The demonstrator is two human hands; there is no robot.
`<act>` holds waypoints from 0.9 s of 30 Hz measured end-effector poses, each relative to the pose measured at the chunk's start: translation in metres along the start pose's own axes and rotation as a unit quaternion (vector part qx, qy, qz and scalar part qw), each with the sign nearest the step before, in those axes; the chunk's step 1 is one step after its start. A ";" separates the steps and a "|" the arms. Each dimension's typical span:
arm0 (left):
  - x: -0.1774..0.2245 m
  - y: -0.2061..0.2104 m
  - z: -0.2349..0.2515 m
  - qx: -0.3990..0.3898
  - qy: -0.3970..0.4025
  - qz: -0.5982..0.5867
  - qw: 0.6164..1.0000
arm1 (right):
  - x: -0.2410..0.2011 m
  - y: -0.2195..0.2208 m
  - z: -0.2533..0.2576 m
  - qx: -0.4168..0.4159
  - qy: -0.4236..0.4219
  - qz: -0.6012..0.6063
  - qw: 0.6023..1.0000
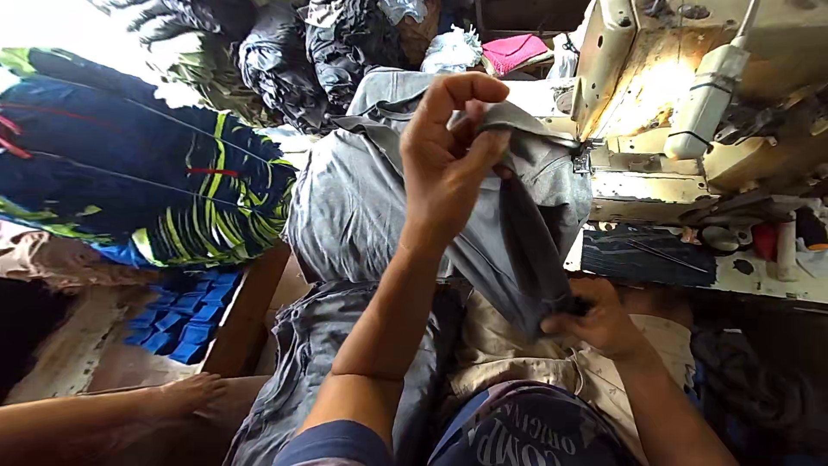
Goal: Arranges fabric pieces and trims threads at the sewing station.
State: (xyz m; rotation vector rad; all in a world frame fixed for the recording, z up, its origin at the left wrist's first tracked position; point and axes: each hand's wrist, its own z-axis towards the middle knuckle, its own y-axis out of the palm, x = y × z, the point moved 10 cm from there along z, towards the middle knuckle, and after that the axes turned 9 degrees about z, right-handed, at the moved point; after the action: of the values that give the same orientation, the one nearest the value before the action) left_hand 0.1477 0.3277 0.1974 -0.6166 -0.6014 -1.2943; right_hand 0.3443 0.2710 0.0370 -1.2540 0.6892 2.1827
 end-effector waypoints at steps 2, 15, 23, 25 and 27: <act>0.003 -0.013 -0.003 -0.012 0.011 0.051 0.999 | -0.026 0.005 -0.002 -0.095 -0.025 0.028 0.995; -0.054 0.061 -0.020 -0.300 0.021 0.230 0.926 | -0.001 -0.083 0.038 0.169 0.022 -0.029 0.985; -0.086 0.117 -0.035 -0.554 -0.060 0.160 0.815 | -0.038 -0.088 0.032 0.179 -0.011 -0.095 0.979; -0.078 0.114 -0.033 -0.548 -0.045 0.151 0.821 | -0.020 -0.095 0.026 0.195 0.091 -0.075 0.974; -0.069 0.111 -0.032 -0.529 -0.028 0.166 0.832 | 0.000 -0.095 0.020 0.192 0.184 -0.010 0.964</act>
State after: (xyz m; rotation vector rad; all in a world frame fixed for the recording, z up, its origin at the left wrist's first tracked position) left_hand 0.2468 0.3704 0.1172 -1.5960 0.2599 -1.1978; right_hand 0.3946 0.3533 0.0294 -1.4500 1.1764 1.6983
